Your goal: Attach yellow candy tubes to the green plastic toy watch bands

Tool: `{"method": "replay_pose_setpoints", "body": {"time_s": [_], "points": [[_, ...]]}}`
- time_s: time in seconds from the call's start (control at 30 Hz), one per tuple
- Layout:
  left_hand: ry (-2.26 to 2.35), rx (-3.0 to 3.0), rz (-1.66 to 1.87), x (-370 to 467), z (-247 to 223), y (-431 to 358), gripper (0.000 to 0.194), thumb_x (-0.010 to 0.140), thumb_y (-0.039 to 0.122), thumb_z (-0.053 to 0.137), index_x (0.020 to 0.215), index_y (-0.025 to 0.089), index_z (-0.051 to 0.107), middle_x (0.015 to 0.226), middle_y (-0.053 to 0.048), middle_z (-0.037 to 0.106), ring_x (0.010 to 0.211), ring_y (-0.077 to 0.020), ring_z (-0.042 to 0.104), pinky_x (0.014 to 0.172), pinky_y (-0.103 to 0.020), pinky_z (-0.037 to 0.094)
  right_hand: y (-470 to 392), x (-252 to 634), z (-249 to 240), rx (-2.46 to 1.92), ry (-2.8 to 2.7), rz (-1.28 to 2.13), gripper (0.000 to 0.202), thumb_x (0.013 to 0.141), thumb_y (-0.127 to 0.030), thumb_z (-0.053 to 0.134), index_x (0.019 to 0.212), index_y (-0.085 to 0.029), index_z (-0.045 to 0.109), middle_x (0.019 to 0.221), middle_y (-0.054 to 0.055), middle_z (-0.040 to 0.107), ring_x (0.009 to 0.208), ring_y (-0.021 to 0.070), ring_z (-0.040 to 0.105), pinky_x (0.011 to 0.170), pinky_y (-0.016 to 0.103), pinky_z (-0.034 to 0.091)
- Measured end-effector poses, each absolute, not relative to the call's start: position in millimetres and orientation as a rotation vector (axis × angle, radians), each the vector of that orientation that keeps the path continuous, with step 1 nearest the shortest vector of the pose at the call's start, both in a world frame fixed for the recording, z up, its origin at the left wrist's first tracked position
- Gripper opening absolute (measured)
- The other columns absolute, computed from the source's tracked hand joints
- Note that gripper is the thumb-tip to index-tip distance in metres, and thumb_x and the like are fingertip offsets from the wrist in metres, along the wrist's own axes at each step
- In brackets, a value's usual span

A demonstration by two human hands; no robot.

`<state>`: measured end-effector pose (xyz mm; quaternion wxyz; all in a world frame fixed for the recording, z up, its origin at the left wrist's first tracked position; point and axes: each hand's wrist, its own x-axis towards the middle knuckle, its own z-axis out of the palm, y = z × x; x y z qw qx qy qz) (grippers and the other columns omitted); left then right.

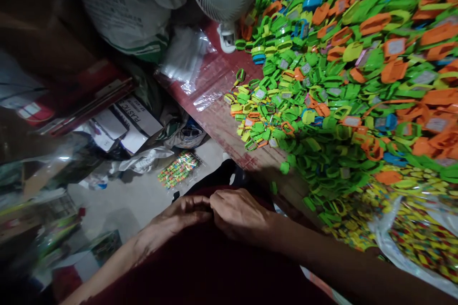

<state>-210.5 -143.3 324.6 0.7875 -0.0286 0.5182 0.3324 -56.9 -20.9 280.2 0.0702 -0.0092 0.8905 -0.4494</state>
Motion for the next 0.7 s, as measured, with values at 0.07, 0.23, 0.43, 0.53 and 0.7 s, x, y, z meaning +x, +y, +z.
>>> {"method": "replay_pose_setpoints", "body": {"time_s": [0.07, 0.23, 0.43, 0.53, 0.7], "points": [[1.112, -0.036, 0.724, -208.9, 326.0, -142.5, 0.045, 0.078, 0.043, 0.072, 0.112, 0.014, 0.067, 0.094, -0.007, 0.071, 0.081, -0.0183, 0.065, 0.078, -0.027, 0.048, -30.9, -55.8, 279.6, 0.253, 2.763, -1.424, 0.018, 0.09, -0.015, 0.035, 0.077, -0.018, 0.047, 0.066, 0.001, 0.054, 0.057, 0.0135, 0.049, 0.055, 0.027, 0.032], [1.33, 0.135, 0.725, -200.4, 330.3, -146.7, 0.048, 0.085, 0.049, 0.06, 0.12, 0.015, 0.062, 0.107, -0.009, 0.069, 0.097, -0.024, 0.064, 0.087, -0.032, 0.048, -48.6, -56.8, 280.1, 0.767, 2.791, -1.461, 0.015, 0.085, -0.014, 0.036, 0.074, -0.02, 0.044, 0.063, 0.0, 0.054, 0.055, 0.0134, 0.051, 0.055, 0.026, 0.033], [1.662, 0.442, 0.476, -200.9, 343.8, -139.9, 0.035, 0.089, 0.041, 0.049, 0.107, 0.017, 0.068, 0.099, -0.006, 0.071, 0.091, -0.0232, 0.066, 0.082, -0.029, 0.049, -50.1, -61.1, 283.5, 0.835, 2.683, -1.575, 0.012, 0.08, -0.016, 0.038, 0.069, -0.021, 0.041, 0.059, -0.001, 0.053, 0.049, 0.0121, 0.049, 0.05, 0.024, 0.031], [1.679, 0.728, 0.344, -207.2, 346.4, -136.8, 0.032, 0.09, 0.035, 0.044, 0.103, 0.019, 0.069, 0.092, -0.006, 0.072, 0.088, -0.0224, 0.066, 0.08, -0.029, 0.049, -52.0, -62.8, 287.0, 0.807, 2.724, -1.581, 0.011, 0.078, -0.015, 0.038, 0.07, -0.021, 0.041, 0.059, -0.002, 0.052, 0.05, 0.0119, 0.048, 0.051, 0.024, 0.032], [1.589, 1.049, 0.328, -212.0, 337.6, -138.2, 0.04, 0.088, 0.032, 0.045, 0.119, 0.014, 0.062, 0.108, -0.012, 0.069, 0.1, -0.0257, 0.065, 0.09, -0.031, 0.048, -53.7, -61.8, 288.6, 0.96, 2.708, -1.578, 0.009, 0.073, -0.015, 0.04, 0.066, -0.021, 0.041, 0.057, -0.003, 0.049, 0.048, 0.0104, 0.042, 0.05, 0.023, 0.03]]}}
